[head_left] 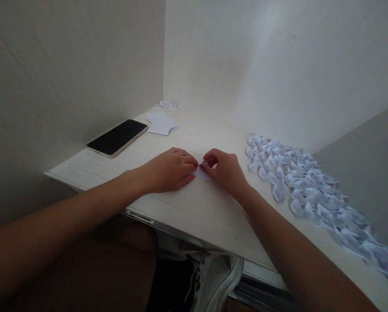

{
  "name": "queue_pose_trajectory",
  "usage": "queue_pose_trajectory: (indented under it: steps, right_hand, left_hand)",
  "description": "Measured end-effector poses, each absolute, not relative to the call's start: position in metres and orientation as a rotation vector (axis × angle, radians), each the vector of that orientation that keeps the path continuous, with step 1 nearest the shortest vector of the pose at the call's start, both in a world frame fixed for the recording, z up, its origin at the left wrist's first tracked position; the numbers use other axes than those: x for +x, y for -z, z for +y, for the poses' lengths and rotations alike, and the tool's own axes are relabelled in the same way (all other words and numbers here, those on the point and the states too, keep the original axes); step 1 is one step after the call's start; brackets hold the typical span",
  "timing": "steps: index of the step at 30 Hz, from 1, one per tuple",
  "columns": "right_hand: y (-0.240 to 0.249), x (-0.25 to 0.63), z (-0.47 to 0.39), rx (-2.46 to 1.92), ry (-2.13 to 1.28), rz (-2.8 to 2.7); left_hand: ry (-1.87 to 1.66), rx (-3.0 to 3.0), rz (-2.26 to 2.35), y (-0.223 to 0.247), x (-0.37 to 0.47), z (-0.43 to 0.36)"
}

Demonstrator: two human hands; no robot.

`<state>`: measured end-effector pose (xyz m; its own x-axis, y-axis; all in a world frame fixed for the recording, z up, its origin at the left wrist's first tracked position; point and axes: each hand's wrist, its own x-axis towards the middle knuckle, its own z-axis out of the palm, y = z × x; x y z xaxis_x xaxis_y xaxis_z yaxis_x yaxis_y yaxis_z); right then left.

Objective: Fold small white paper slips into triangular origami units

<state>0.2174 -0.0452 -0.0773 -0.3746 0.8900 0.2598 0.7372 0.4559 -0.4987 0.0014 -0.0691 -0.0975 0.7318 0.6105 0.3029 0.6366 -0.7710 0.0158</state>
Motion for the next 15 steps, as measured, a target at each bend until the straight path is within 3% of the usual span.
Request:
queue_pose_trajectory:
  steps: [4,15]
  right_hand:
    - [0.07,0.222,-0.047,-1.227,-0.286,-2.426]
    - [0.073,0.228,-0.045,-0.831,-0.371,-2.556]
  left_hand:
    - [0.432,-2.829,-0.991,0.095,-0.004,-0.065]
    - [0.635,-2.851,-0.883,0.108,-0.02,-0.052]
